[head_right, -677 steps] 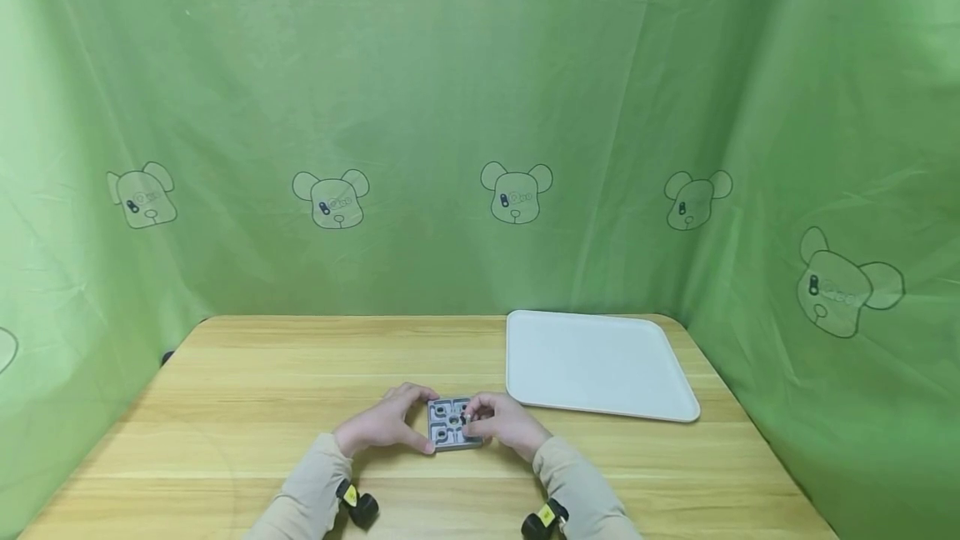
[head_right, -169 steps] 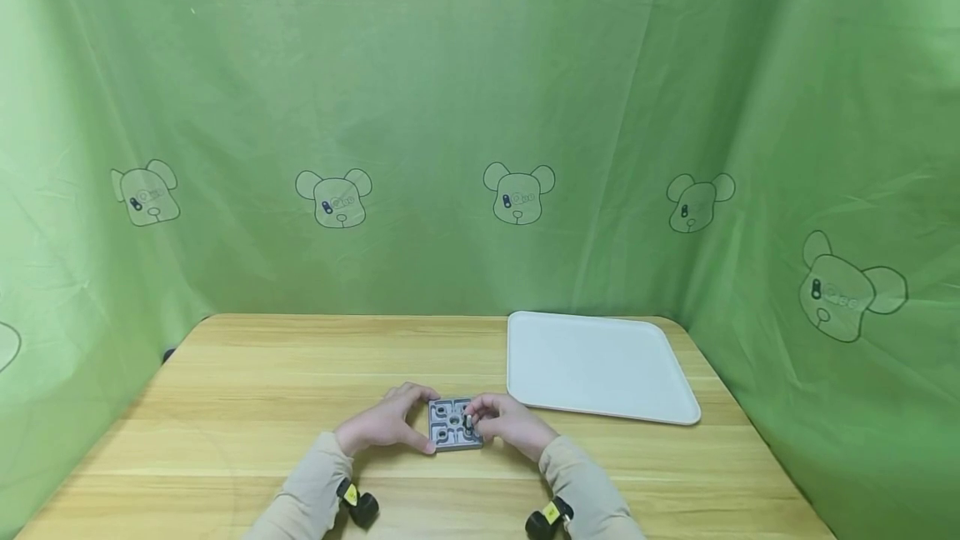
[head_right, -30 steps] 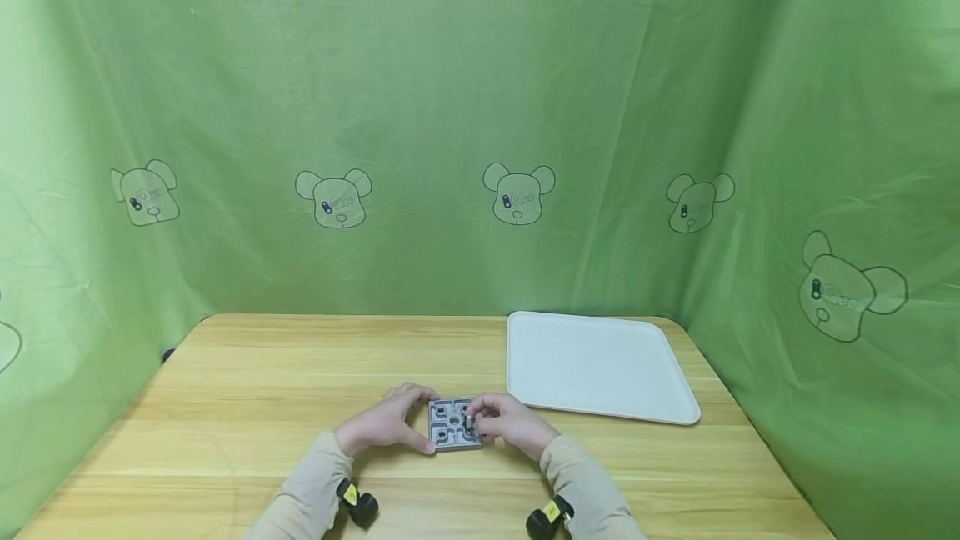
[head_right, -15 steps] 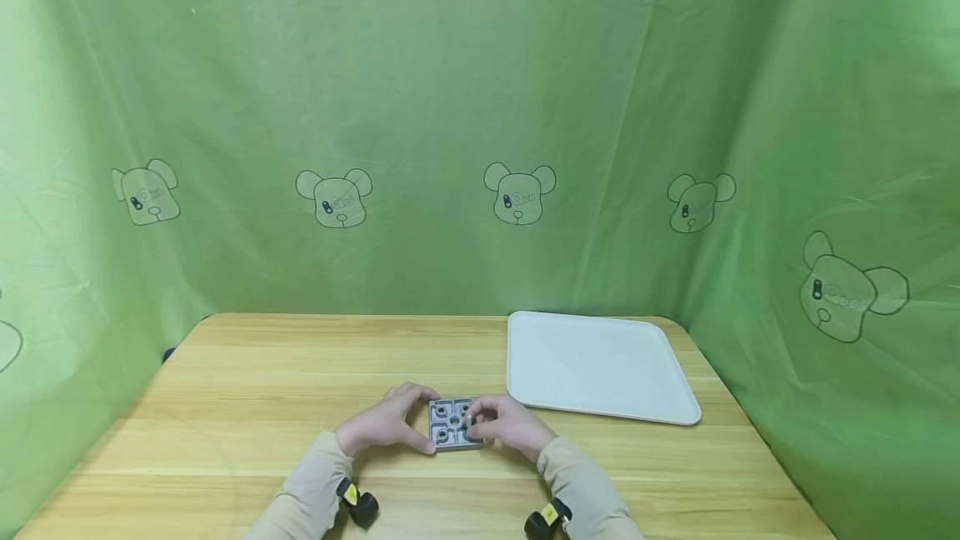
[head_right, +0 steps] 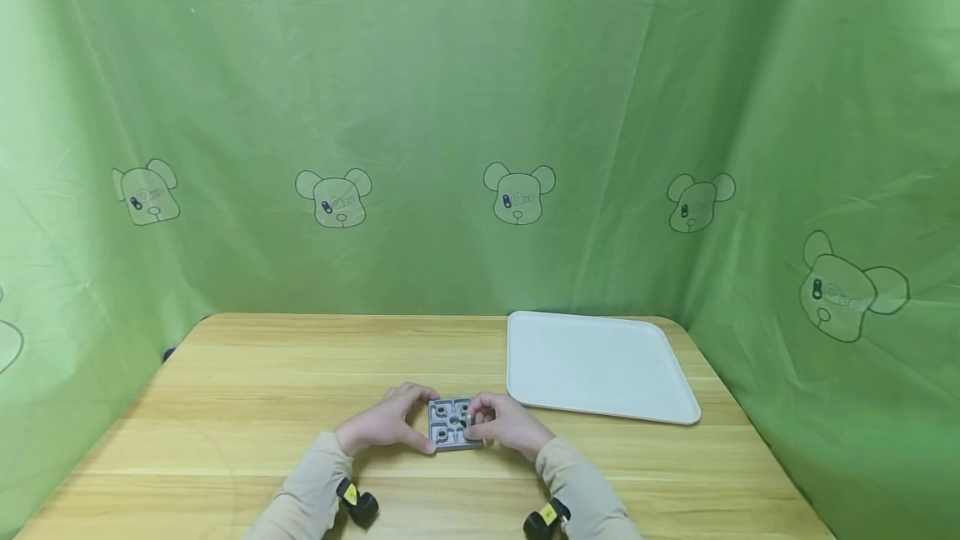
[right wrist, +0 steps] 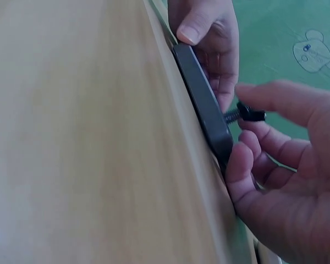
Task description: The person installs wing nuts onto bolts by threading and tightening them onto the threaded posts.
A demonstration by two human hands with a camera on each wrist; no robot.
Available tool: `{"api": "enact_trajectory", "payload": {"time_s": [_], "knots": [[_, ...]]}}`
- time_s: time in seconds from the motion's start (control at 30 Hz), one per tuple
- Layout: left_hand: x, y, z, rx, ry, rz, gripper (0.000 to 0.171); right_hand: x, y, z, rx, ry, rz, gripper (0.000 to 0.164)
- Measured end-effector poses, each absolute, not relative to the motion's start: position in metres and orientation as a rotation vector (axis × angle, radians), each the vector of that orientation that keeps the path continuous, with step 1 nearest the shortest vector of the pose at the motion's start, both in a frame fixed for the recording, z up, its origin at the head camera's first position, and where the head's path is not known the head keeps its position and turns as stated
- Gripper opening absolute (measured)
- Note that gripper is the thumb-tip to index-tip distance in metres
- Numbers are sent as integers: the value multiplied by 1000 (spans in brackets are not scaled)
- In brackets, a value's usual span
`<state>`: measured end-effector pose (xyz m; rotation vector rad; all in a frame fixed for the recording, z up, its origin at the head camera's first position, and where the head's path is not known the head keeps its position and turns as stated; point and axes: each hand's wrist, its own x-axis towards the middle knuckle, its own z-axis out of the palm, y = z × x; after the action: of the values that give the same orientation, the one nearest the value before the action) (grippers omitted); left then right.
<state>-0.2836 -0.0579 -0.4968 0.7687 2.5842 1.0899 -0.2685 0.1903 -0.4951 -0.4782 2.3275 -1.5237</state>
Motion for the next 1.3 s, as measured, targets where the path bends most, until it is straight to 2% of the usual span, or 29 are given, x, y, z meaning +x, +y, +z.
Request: {"api": "enact_trajectory", "payload": {"time_s": [0.67, 1.0, 1.3], "knots": [[-286, -59, -498, 776, 2585, 1090, 82, -272, 198, -495, -451, 2146, -1629, 24], [-286, -60, -499, 777, 2581, 1090, 81, -271, 198, -497, -465, 2212, -1583, 33], [-286, -59, -499, 761, 2578, 1093, 82, -268, 196, -492, -497, 2247, -1557, 29]]}}
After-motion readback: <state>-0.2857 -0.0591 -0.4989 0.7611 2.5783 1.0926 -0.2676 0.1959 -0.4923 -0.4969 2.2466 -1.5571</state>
